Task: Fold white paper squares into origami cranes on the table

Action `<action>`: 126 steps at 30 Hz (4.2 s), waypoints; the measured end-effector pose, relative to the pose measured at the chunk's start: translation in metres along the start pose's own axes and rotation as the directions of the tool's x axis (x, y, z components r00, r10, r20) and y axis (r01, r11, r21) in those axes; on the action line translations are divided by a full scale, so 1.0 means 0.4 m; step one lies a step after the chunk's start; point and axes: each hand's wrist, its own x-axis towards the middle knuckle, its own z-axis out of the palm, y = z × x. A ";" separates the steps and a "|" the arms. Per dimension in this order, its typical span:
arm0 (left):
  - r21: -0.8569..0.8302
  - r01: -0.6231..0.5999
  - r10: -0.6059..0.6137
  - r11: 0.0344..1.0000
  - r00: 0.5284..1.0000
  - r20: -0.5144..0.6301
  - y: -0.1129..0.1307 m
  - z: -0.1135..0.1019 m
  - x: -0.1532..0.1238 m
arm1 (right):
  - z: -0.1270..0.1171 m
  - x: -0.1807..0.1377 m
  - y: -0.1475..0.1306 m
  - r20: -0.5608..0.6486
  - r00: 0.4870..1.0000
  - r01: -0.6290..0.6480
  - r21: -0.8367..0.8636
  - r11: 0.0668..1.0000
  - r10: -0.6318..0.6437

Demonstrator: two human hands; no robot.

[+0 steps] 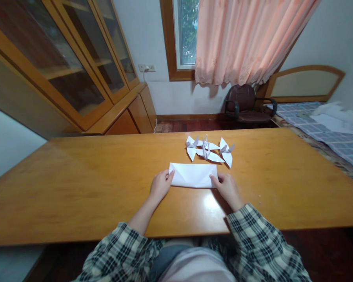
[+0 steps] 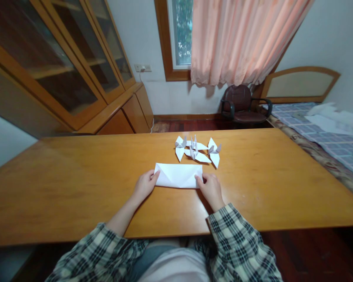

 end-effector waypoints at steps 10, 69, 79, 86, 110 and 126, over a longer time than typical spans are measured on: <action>0.310 -0.060 0.082 0.949 0.995 -0.056 0.018 0.008 -0.004 | 0.007 -0.011 -0.007 -0.065 0.998 -0.002 -0.084 0.996 -0.004; 0.396 -0.070 0.090 0.916 0.995 -0.034 0.042 0.033 0.037 | -0.003 0.035 -0.033 0.043 0.995 -0.079 -0.220 0.972 0.090; 0.283 -0.184 0.190 0.941 0.982 0.006 0.030 0.048 0.049 | -0.020 0.066 0.000 0.120 0.992 -0.025 -0.135 0.991 0.041; 0.197 -0.200 0.208 0.960 0.978 -0.022 0.018 0.048 0.050 | -0.033 0.096 0.000 0.279 0.959 -0.002 0.143 0.990 -0.039; -0.829 0.042 -0.154 0.558 0.987 -0.054 0.011 0.051 0.055 | -0.027 0.090 -0.015 0.305 0.941 -0.336 0.799 0.499 0.146; -0.884 0.103 -0.185 0.455 0.982 0.019 0.021 0.064 0.055 | -0.009 0.093 -0.011 0.151 0.961 -0.258 0.792 0.553 0.233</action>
